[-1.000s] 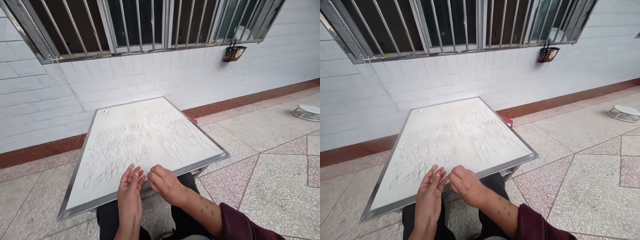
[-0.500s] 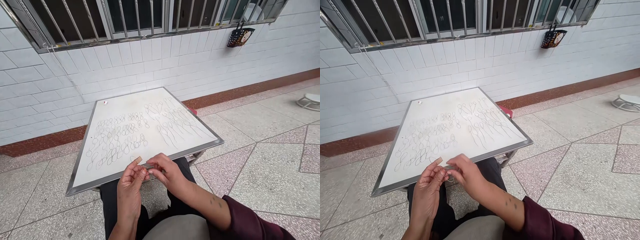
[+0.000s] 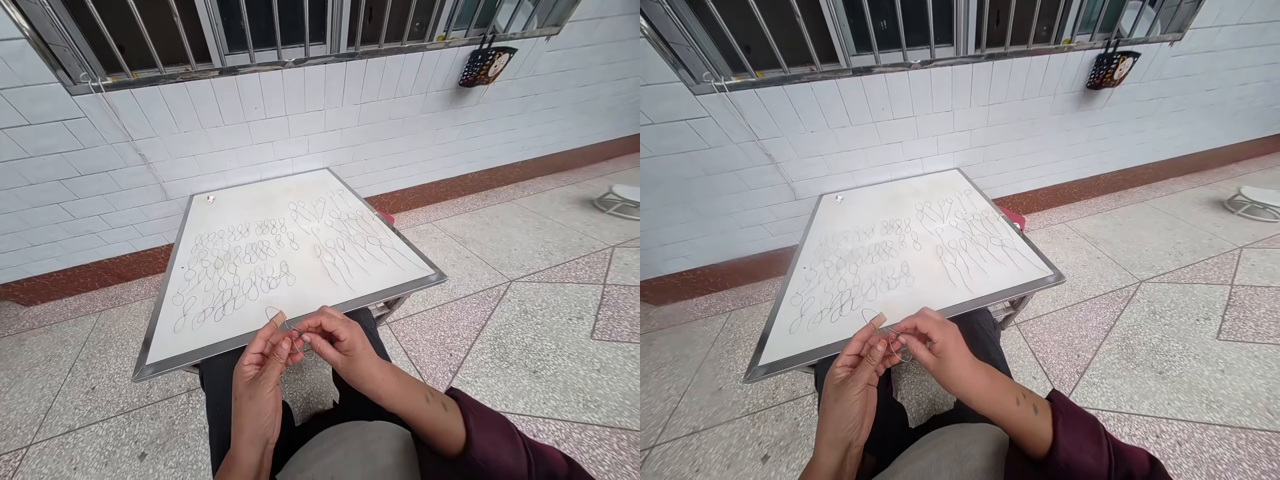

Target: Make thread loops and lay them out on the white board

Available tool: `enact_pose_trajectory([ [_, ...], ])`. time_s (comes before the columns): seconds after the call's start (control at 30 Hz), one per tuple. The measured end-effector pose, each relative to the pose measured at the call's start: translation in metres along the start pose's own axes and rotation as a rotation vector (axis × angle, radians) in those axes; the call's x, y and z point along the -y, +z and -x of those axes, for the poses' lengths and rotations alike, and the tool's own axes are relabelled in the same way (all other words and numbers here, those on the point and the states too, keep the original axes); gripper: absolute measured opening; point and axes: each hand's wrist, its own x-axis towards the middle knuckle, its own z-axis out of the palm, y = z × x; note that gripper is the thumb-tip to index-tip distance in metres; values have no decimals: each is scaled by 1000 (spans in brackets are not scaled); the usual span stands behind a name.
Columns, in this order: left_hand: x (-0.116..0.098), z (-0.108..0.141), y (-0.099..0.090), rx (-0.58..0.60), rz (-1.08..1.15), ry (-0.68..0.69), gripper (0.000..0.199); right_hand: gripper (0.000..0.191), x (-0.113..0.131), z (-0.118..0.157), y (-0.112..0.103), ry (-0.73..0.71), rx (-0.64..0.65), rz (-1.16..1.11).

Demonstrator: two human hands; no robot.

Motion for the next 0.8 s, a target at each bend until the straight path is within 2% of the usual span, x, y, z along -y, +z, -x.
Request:
enact_pose_trajectory([
  [0.13,1,-1,0,7,-42,20,52,14,2,1,0,-30,-2,32],
  [0.33,2,0,1,-4,-45,22,49,14,1,2,2,-42,7,29],
  [0.47,1,1,1,-17,-66,29,43,24,-2,3,4,-58,32,-19],
  [0.6,2,0,1,23,-73,19,42,34,-5,4,5,-55,99,-52],
  [0.8,3,0,0,28,-58,25,43,27,-7,3,6,-10,134,-75],
])
